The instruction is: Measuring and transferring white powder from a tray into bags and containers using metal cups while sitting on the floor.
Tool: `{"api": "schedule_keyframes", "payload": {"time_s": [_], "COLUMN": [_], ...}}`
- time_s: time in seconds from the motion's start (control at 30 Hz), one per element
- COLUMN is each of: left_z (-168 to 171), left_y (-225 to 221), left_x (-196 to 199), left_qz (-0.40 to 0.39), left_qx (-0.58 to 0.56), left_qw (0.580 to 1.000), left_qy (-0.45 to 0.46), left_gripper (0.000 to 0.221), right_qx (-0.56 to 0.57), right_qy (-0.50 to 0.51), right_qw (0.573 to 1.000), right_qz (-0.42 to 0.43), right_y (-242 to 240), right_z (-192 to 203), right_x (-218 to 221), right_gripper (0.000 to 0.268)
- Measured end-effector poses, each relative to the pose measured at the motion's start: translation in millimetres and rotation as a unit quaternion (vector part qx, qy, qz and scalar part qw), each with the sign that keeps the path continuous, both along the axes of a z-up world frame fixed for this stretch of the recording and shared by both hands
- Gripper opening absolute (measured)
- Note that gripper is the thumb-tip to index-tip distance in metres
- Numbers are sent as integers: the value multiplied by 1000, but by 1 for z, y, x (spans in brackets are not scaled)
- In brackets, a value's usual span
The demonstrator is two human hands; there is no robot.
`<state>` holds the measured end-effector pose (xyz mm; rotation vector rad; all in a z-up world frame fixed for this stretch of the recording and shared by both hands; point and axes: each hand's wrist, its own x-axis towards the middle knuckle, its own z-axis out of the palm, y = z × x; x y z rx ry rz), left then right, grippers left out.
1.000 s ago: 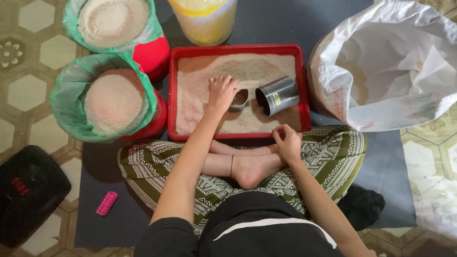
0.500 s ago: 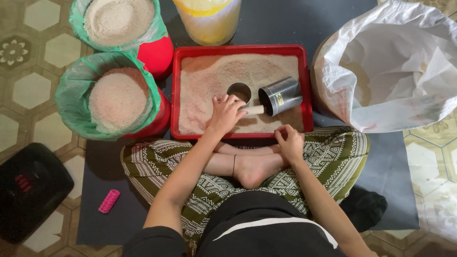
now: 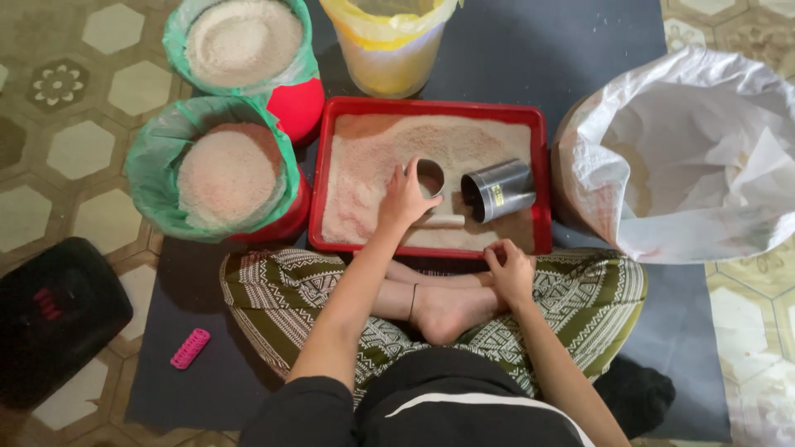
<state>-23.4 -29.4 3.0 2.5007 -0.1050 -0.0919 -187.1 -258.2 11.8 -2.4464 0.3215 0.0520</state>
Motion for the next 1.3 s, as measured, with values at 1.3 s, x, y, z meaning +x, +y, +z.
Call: {"api": "schedule_keyframes", "payload": {"time_s": [1.3], "left_z": [207], "left_y": [315], "left_x": [-62], "left_qz": [11], "left_qx": [455], "left_qw": [889], "left_qy": [-47], "left_gripper": [120], "right_qx": [20], "right_qy": [-13], "right_qw": [1000], "right_qz": [-1], "right_y": [6], "right_z": [8], "right_x": [2], "right_gripper": [19]}}
